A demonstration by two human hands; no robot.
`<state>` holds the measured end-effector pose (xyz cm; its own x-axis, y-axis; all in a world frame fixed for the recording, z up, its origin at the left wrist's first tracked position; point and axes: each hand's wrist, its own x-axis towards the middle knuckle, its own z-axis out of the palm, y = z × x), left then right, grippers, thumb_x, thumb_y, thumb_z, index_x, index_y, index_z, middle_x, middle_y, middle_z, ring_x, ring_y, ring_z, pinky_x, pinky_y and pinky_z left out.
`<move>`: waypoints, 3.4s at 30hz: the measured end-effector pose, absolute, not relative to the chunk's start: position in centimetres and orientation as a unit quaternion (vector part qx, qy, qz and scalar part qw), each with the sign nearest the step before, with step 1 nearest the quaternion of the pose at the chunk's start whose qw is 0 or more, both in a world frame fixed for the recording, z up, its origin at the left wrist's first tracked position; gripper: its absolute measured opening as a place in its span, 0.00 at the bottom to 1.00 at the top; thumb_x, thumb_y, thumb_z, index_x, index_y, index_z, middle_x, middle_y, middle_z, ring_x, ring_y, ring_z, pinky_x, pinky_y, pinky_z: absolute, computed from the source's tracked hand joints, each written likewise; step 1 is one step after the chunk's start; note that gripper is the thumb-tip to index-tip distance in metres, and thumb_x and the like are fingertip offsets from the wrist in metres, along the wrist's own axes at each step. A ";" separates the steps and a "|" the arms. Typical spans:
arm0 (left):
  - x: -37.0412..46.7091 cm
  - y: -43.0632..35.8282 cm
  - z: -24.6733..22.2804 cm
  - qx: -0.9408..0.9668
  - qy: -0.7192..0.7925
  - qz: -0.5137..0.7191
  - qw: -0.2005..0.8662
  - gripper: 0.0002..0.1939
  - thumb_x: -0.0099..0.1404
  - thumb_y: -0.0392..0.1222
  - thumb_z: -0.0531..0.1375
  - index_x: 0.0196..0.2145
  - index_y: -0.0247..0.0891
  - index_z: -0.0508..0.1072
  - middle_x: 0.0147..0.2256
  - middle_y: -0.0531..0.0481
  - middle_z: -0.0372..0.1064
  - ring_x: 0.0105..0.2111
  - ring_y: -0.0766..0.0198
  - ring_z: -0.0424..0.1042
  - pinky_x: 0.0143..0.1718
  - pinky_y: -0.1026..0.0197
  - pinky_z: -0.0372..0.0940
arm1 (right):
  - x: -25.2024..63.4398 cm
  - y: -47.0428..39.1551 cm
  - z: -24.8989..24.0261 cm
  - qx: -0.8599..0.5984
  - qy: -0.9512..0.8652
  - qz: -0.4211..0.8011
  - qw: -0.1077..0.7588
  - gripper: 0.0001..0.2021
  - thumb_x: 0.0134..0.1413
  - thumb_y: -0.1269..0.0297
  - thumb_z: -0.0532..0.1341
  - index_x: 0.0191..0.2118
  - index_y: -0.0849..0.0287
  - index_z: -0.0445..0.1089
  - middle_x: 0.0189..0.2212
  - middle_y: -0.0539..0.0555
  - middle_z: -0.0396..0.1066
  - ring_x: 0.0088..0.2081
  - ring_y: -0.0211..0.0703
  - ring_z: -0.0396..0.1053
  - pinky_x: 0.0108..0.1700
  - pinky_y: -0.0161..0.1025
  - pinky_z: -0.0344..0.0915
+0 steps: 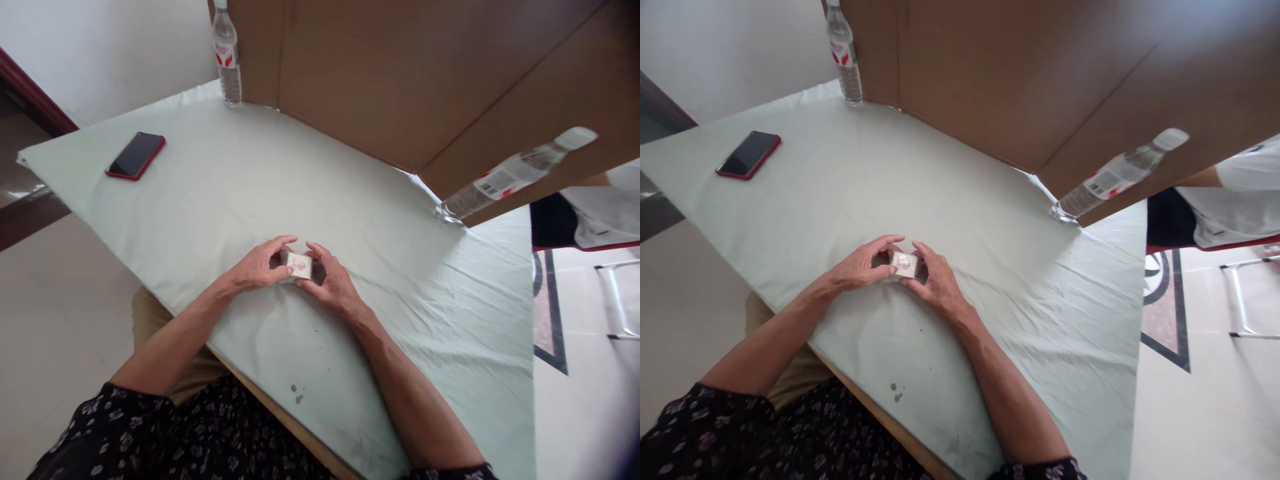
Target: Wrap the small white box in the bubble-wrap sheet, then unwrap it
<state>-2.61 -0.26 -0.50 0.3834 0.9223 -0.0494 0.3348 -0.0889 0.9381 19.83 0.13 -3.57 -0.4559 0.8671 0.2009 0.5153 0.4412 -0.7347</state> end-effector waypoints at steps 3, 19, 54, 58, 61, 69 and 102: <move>-2.6 -0.2 -0.5 0.676 0.476 0.297 0.478 0.35 0.59 0.46 0.61 0.63 0.36 0.64 0.50 0.41 0.72 0.48 0.54 0.72 0.51 0.53 0.66 | 19.7 0.1 -3.7 -0.443 -0.798 0.291 0.287 0.36 0.52 0.53 0.68 0.66 0.50 0.60 0.54 0.60 0.74 0.54 0.58 0.73 0.55 0.54 0.68; -3.1 0.3 -0.8 0.634 0.448 0.317 0.545 0.38 0.55 0.44 0.63 0.63 0.36 0.62 0.55 0.38 0.70 0.49 0.53 0.70 0.49 0.53 0.65 | 20.1 0.1 0.3 -0.382 -0.871 0.100 0.293 0.07 0.64 0.62 0.61 0.44 0.51 0.78 0.44 0.54 0.79 0.47 0.49 0.73 0.50 0.49 0.62; -1.5 -0.1 -2.6 0.595 0.396 0.427 0.555 0.53 0.54 0.55 0.71 0.71 0.47 0.50 0.64 0.36 0.56 0.55 0.48 0.68 0.56 0.45 0.63 | 17.5 10.7 2.1 -0.475 -0.774 0.093 0.407 0.07 0.65 0.64 0.52 0.33 0.53 0.63 0.42 0.57 0.75 0.46 0.48 0.70 0.52 0.48 0.62; -1.6 0.1 -2.0 0.566 0.384 0.428 0.591 0.38 0.57 0.58 0.68 0.60 0.39 0.66 0.57 0.37 0.66 0.52 0.50 0.69 0.54 0.49 0.64 | 18.0 12.3 1.3 -0.497 -0.753 0.103 0.419 0.08 0.63 0.63 0.53 0.32 0.54 0.63 0.38 0.56 0.74 0.44 0.48 0.70 0.50 0.47 0.64; -1.7 0.2 -1.6 0.531 0.395 0.398 0.635 0.34 0.58 0.56 0.68 0.56 0.35 0.71 0.53 0.37 0.72 0.52 0.49 0.71 0.53 0.49 0.65 | 18.6 10.7 1.4 -0.511 -0.725 0.114 0.447 0.09 0.64 0.61 0.52 0.35 0.54 0.66 0.38 0.56 0.74 0.43 0.48 0.70 0.50 0.46 0.64; -1.8 0.4 -2.0 0.500 0.386 0.432 0.644 0.31 0.58 0.53 0.67 0.56 0.36 0.74 0.53 0.39 0.74 0.57 0.45 0.70 0.58 0.47 0.64 | 17.4 1.9 1.4 -0.584 -0.739 0.194 0.273 0.23 0.53 0.43 0.63 0.46 0.56 0.68 0.31 0.52 0.74 0.30 0.45 0.69 0.35 0.42 0.63; -2.0 0.4 -1.5 0.544 0.600 0.454 0.371 0.09 0.54 0.46 0.56 0.22 0.39 0.65 0.21 0.56 0.60 0.24 0.67 0.59 0.27 0.63 0.55 | 18.5 3.8 -0.7 -0.493 -0.437 0.610 0.441 0.17 0.46 0.48 0.65 0.36 0.53 0.66 0.34 0.54 0.79 0.38 0.53 0.78 0.35 0.45 0.72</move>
